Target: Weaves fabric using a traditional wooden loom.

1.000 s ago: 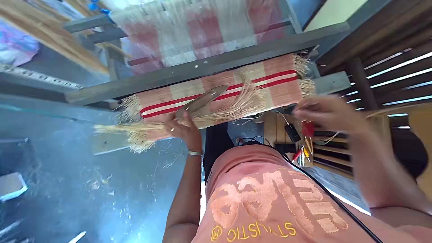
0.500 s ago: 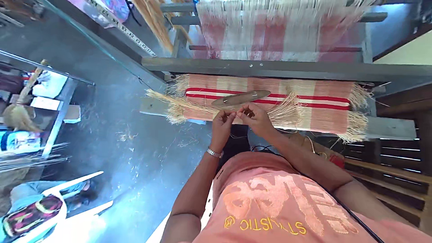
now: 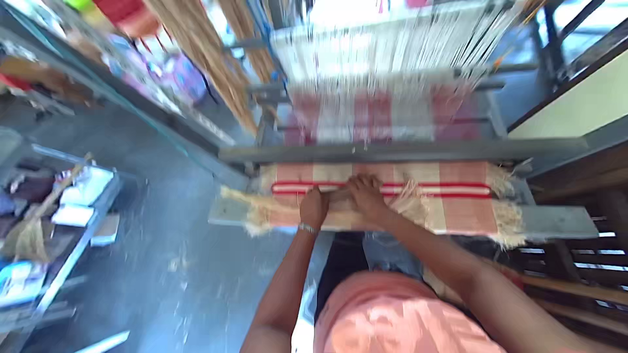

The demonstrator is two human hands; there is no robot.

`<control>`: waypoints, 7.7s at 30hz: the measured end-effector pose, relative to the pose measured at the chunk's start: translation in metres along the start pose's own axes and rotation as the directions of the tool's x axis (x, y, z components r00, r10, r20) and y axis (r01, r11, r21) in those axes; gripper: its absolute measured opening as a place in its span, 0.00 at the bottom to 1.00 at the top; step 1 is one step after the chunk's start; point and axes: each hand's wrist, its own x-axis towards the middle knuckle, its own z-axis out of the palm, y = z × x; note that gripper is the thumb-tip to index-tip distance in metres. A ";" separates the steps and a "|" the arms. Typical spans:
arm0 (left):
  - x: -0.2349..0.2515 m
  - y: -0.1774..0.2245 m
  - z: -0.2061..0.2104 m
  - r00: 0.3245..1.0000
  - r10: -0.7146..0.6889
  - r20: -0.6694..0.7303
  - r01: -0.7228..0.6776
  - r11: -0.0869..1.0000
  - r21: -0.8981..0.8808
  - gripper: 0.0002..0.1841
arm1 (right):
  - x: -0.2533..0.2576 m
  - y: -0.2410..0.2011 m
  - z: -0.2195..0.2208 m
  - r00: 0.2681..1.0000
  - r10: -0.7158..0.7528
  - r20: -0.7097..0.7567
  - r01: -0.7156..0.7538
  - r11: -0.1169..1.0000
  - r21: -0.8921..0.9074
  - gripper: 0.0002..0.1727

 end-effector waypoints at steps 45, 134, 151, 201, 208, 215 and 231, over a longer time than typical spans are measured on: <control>0.043 -0.090 -0.067 0.796 -0.548 -0.256 -0.304 0.004 -0.953 0.19 | -0.083 0.302 -0.159 0.461 0.761 -0.457 -0.431 0.642 0.634 0.69; 0.137 0.080 -0.002 0.995 0.091 0.026 -0.031 0.575 -0.818 0.30 | 0.021 0.368 -0.198 0.523 0.845 0.117 -0.379 0.107 0.919 0.52; 0.111 -0.124 -0.087 0.922 -0.210 -0.324 0.089 0.932 -0.350 0.21 | 0.023 0.380 -0.183 0.765 0.635 0.104 -0.282 0.185 0.941 0.51; 0.147 -0.132 -0.074 0.994 -0.039 -0.103 0.009 0.959 -0.283 0.20 | -0.224 0.341 -0.185 0.002 0.922 -0.387 -0.076 0.386 0.919 0.31; 0.144 -0.128 -0.070 0.991 -0.062 -0.121 0.030 0.967 -0.255 0.20 | -0.188 0.265 -0.208 0.351 0.644 -0.680 -0.622 0.703 0.344 0.27; 0.143 -0.125 -0.071 0.985 -0.092 -0.149 0.073 0.989 -0.125 0.21 | -0.124 0.280 -0.180 0.697 0.578 -0.425 -0.609 0.789 0.074 0.25; -0.037 0.065 0.013 0.679 0.454 -0.577 -0.645 0.745 -0.172 0.46 | -0.095 0.066 -0.226 0.665 0.133 -0.735 0.268 0.877 0.400 0.27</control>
